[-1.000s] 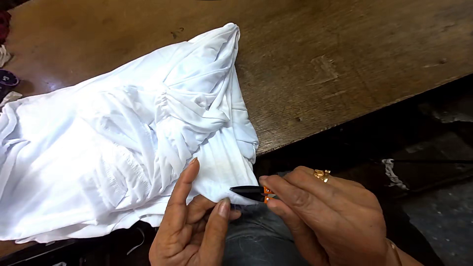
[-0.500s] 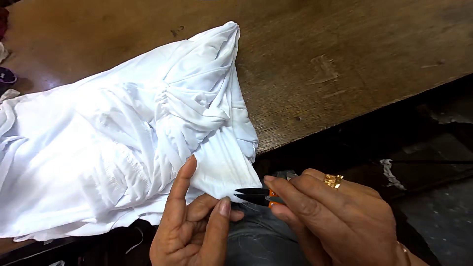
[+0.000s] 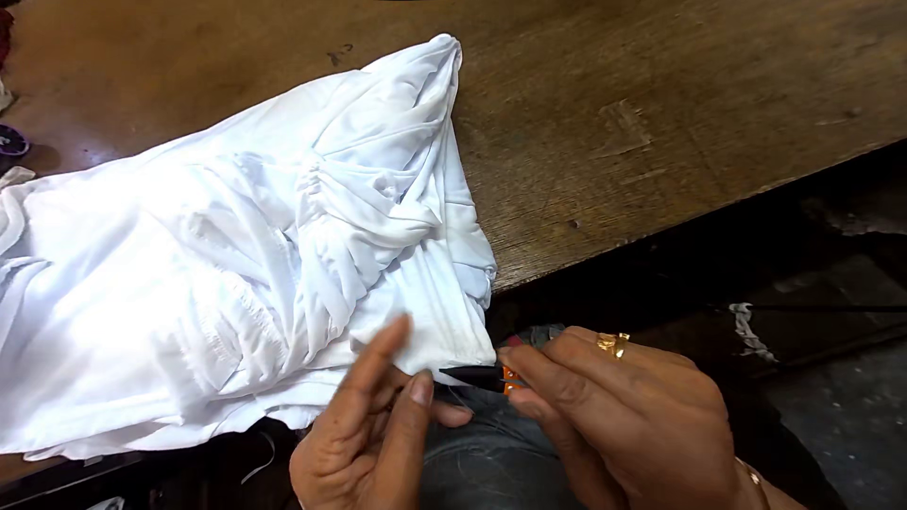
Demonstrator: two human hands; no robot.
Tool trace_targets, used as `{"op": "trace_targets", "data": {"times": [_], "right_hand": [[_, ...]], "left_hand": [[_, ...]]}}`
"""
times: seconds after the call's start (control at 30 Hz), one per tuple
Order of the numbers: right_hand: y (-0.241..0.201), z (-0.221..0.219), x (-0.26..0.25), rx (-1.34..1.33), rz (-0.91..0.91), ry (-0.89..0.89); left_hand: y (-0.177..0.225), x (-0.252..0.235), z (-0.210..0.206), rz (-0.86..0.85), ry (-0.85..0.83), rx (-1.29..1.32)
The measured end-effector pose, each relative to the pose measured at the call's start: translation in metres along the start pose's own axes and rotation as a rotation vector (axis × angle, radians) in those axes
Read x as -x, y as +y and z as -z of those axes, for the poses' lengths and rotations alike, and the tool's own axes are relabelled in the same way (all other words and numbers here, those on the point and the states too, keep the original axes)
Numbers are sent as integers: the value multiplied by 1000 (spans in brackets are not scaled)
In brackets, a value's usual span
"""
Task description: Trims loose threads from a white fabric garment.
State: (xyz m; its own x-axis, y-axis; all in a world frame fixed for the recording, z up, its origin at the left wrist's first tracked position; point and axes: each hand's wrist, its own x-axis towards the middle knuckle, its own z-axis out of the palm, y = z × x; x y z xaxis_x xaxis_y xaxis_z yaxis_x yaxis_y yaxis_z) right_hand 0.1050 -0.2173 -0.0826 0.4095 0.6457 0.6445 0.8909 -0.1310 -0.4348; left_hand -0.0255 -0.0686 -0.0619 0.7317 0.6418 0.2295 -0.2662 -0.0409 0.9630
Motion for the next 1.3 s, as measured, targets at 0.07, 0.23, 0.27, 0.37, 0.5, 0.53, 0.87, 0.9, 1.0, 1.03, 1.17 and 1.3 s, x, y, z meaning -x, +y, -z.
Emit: {"op": "trace_targets", "data": {"times": [0.07, 0.23, 0.27, 0.37, 0.5, 0.53, 0.87, 0.9, 1.0, 1.03, 1.17, 1.3], "right_hand": [[2, 5, -1, -52, -51, -6], [8, 9, 3, 38, -21, 12], [9, 10, 4, 52, -8, 10], [12, 10, 9, 66, 18, 10], [12, 11, 14, 71, 41, 1], [12, 11, 14, 73, 44, 2], [8, 12, 11, 91, 70, 16], [9, 12, 11, 93, 70, 17], [9, 11, 10, 95, 76, 13], [9, 11, 9, 94, 78, 13], [9, 10, 10, 79, 90, 9], [7, 8, 9, 93, 88, 12]], "left_hand": [[-1, -2, 3, 1, -13, 18], [0, -4, 0, 72, 56, 111], [-1, -5, 0, 82, 66, 122], [1, -5, 0, 125, 81, 157], [5, -4, -1, 164, 87, 165], [6, -4, -1, 171, 90, 164], [9, -2, -2, 175, 84, 155], [10, -2, -2, 170, 81, 149], [11, -2, -2, 169, 76, 127], [11, -2, -1, 168, 75, 123], [10, -1, -2, 174, 89, 124], [11, -2, -2, 179, 79, 120]]}}
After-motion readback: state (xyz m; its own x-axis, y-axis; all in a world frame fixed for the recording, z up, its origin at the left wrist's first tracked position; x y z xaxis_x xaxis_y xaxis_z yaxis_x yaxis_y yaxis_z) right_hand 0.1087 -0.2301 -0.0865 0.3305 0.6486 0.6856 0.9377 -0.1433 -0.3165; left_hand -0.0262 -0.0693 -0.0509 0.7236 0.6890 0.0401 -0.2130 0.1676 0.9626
